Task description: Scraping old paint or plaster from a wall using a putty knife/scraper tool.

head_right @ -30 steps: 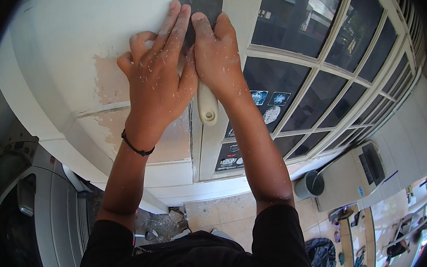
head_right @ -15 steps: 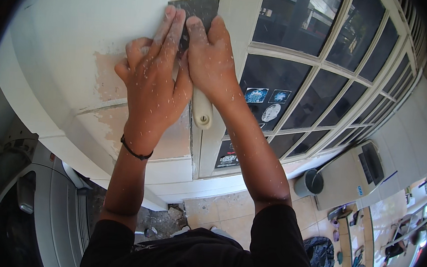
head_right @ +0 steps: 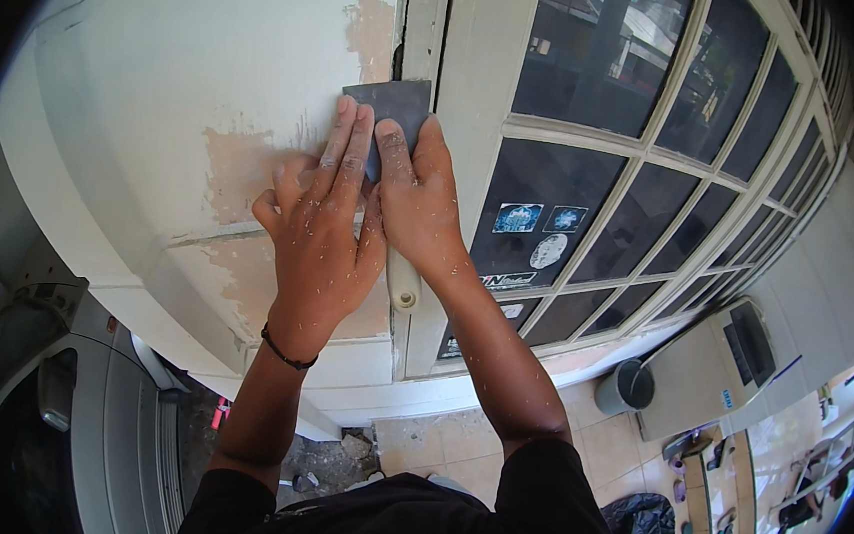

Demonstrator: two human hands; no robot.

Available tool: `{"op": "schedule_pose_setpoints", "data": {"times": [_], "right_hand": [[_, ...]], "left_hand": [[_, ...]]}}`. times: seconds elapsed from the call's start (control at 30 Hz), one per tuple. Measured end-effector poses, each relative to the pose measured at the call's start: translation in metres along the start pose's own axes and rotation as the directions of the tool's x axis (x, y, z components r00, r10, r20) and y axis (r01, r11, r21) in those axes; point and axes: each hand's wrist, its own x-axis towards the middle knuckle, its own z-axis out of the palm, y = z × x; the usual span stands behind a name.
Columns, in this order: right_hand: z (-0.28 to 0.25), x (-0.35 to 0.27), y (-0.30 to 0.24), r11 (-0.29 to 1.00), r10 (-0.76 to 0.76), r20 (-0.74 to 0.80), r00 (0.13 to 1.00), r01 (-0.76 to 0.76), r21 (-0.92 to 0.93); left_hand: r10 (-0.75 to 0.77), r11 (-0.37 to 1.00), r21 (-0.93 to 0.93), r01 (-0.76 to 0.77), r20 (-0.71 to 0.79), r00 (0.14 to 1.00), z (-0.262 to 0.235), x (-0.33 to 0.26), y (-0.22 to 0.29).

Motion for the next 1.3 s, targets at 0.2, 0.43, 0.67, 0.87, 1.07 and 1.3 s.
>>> {"op": "schedule_pose_setpoints", "data": {"times": [0.2, 0.43, 0.67, 0.87, 1.07, 1.3], "right_hand": [[0.006, -0.009, 0.003, 0.988, 0.053, 0.002, 0.999, -0.053, 0.143], [0.000, -0.025, 0.005, 0.949, 0.111, 0.004, 0.994, -0.107, 0.298], [-0.006, -0.033, 0.015, 0.890, 0.113, 0.081, 0.990, -0.137, 0.434], [-0.016, -0.037, 0.021, 0.874, 0.181, 0.083, 0.980, -0.199, 0.444], [-0.019, -0.036, 0.031, 0.833, 0.275, 0.132, 0.952, -0.304, 0.462], [-0.019, -0.035, 0.035, 0.833, 0.289, 0.122, 0.950, -0.312, 0.456]], "left_hand": [[0.003, 1.000, -0.008, -0.003, -0.009, 1.000, 0.007, -0.008, -0.005], [0.010, 0.998, -0.063, -0.013, -0.051, 0.999, 0.012, -0.021, -0.005], [0.019, 0.997, -0.080, -0.019, 0.003, 1.000, 0.016, -0.029, -0.008], [0.054, 0.996, -0.076, -0.054, 0.007, 0.999, 0.022, -0.030, -0.005], [0.047, 0.999, -0.016, -0.047, 0.045, 0.998, 0.025, -0.034, -0.003], [0.034, 0.999, -0.033, -0.032, 0.050, 0.998, 0.031, -0.038, -0.006]]}}
